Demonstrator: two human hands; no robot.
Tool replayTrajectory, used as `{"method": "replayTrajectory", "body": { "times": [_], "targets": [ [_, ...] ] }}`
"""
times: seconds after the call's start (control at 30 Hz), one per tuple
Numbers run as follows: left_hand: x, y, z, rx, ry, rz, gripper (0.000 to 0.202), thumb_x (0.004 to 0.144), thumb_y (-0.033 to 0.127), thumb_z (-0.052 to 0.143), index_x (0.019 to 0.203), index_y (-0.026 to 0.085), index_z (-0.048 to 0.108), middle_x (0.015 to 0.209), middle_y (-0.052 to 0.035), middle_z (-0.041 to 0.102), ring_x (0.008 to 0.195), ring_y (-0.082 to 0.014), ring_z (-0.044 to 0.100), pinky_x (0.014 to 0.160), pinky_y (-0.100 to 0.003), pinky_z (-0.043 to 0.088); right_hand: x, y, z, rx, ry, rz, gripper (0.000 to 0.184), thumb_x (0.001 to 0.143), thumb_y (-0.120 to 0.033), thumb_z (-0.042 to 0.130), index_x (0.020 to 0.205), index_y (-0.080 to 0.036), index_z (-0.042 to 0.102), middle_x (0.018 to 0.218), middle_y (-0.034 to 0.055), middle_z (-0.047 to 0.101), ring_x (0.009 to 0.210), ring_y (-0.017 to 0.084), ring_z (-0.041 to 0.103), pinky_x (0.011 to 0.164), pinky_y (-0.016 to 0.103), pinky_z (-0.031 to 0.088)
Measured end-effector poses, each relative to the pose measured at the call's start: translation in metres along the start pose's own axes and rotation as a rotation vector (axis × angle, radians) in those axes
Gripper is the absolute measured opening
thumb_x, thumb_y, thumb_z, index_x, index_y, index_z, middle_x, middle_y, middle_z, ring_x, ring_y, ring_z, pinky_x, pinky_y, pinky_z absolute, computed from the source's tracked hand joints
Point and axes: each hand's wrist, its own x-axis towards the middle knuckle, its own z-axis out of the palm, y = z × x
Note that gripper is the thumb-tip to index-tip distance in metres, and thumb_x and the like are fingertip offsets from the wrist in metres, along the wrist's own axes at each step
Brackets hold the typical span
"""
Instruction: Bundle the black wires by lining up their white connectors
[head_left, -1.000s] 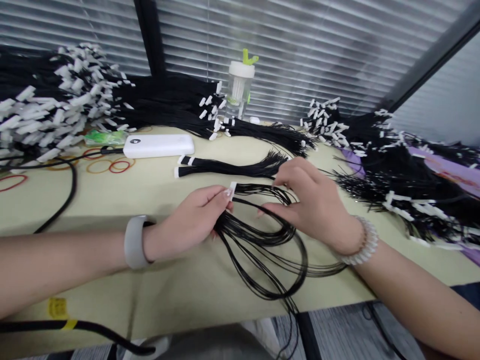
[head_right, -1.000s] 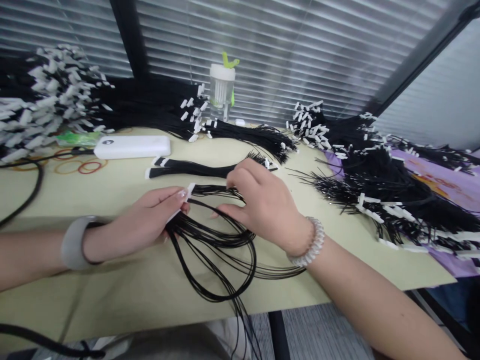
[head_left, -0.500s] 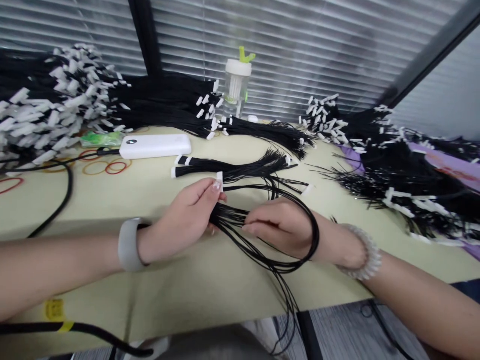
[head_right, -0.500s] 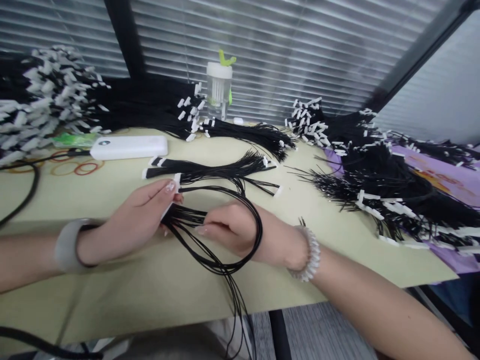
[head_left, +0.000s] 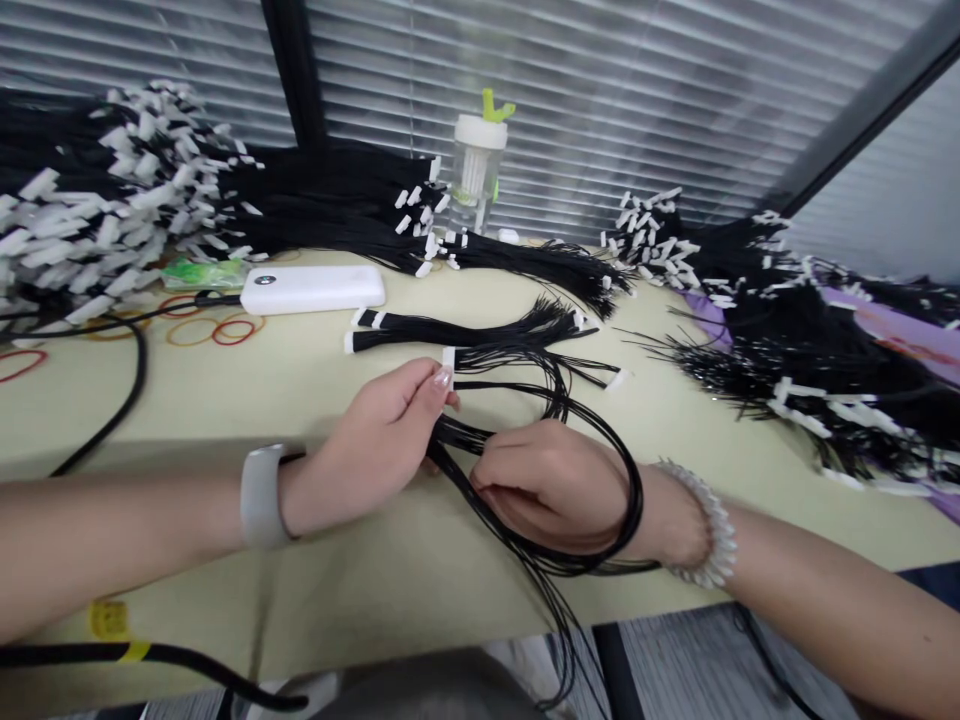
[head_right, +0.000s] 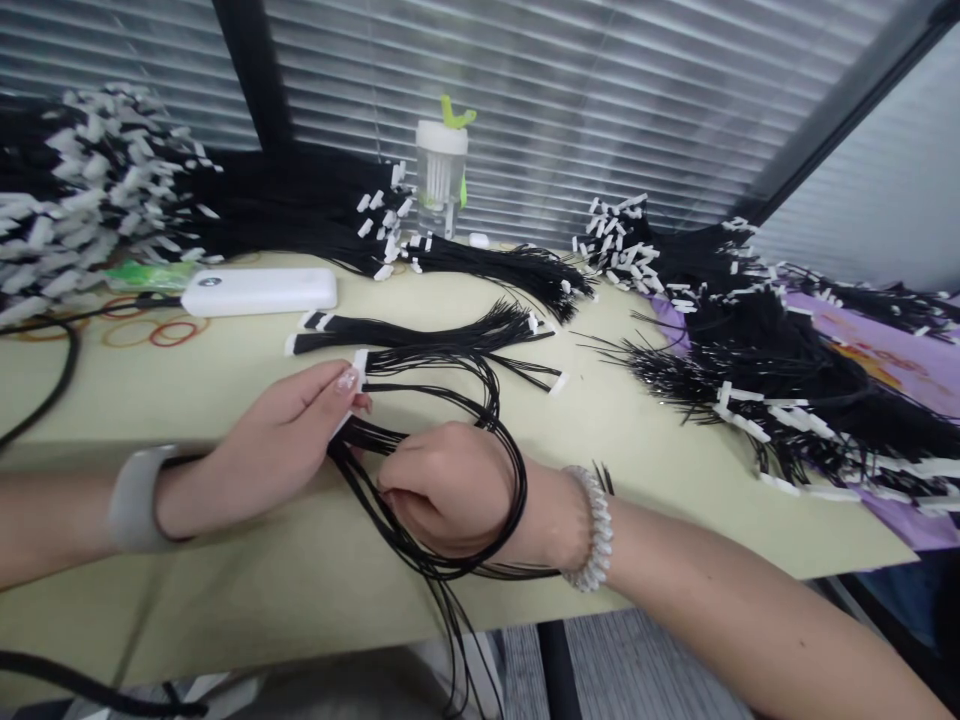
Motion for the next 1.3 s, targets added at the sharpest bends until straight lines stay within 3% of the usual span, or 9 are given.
{"method": "replayTrajectory", "body": {
  "times": [0.27, 0.53, 0.97, 1.03, 1.17, 1.23, 1.3],
  "targets": [
    [-0.001, -0.001, 0.001, 0.037, -0.007, 0.021, 0.028, 0.088, 0.035, 0.028, 0.072, 0.018, 0.043, 0.068, 0.0025, 0.048, 0.062, -0.0114, 0.045, 0.058, -0.022, 0.036, 0.000, -0.002, 0.001, 0.050, -0.044, 0.005, 0.014, 0.076, -0.012, 0.038, 0.066, -0.013, 0.048, 0.065, -0.0012, 0.047, 0.059, 0.005, 0.037, 0.054, 0.016, 0.027],
    [0.000, -0.004, 0.002, 0.078, -0.026, 0.076, 0.028, 0.088, 0.034, 0.029, 0.072, 0.018, 0.044, 0.066, 0.0023, 0.049, 0.063, -0.0120, 0.047, 0.057, -0.023, 0.037, 0.006, -0.011, 0.004, 0.031, 0.082, 0.141, 0.031, 0.086, -0.028, 0.032, 0.064, -0.013, 0.048, 0.058, -0.0011, 0.047, 0.054, 0.004, 0.037, 0.055, 0.018, 0.028],
    [0.000, -0.004, 0.002, 0.074, -0.064, 0.111, 0.028, 0.088, 0.033, 0.029, 0.071, 0.018, 0.045, 0.066, 0.0026, 0.051, 0.062, -0.0110, 0.048, 0.058, -0.021, 0.038, 0.007, -0.013, 0.008, -0.147, 0.090, 0.196, 0.020, 0.079, -0.022, 0.035, 0.066, -0.014, 0.049, 0.058, -0.0014, 0.049, 0.051, 0.005, 0.035, 0.052, 0.020, 0.025],
    [-0.001, -0.004, 0.001, 0.063, -0.062, 0.116, 0.027, 0.088, 0.032, 0.030, 0.071, 0.018, 0.046, 0.066, 0.0027, 0.051, 0.062, -0.0108, 0.047, 0.058, -0.021, 0.037, 0.004, -0.010, 0.001, -0.074, 0.036, 0.199, 0.017, 0.074, -0.017, 0.038, 0.062, -0.013, 0.049, 0.055, -0.0026, 0.046, 0.050, 0.004, 0.032, 0.051, 0.019, 0.025],
    [-0.004, -0.003, -0.001, 0.042, -0.047, 0.092, 0.028, 0.088, 0.032, 0.031, 0.071, 0.018, 0.048, 0.064, 0.0035, 0.049, 0.060, -0.0101, 0.045, 0.056, -0.020, 0.035, -0.011, 0.007, -0.028, 0.232, -0.275, 0.282, 0.015, 0.071, -0.015, 0.041, 0.058, -0.013, 0.047, 0.049, -0.0054, 0.037, 0.044, 0.001, 0.027, 0.041, 0.014, 0.022],
    [-0.005, -0.002, -0.002, 0.028, -0.037, 0.067, 0.028, 0.087, 0.033, 0.031, 0.070, 0.018, 0.048, 0.063, 0.0039, 0.049, 0.059, -0.0098, 0.044, 0.055, -0.019, 0.035, -0.020, 0.021, -0.045, 0.206, -0.265, 0.431, 0.018, 0.072, -0.017, 0.044, 0.056, -0.012, 0.049, 0.048, -0.0049, 0.037, 0.043, 0.001, 0.027, 0.039, 0.014, 0.022],
    [-0.006, 0.000, -0.002, 0.021, -0.025, 0.029, 0.029, 0.087, 0.034, 0.032, 0.069, 0.018, 0.049, 0.063, 0.0038, 0.050, 0.060, -0.0099, 0.045, 0.055, -0.019, 0.035, -0.026, 0.035, -0.058, 0.138, -0.086, 0.622, 0.019, 0.072, -0.023, 0.048, 0.058, -0.012, 0.054, 0.046, -0.0042, 0.041, 0.040, 0.001, 0.029, 0.037, 0.014, 0.022]
  ]
}}
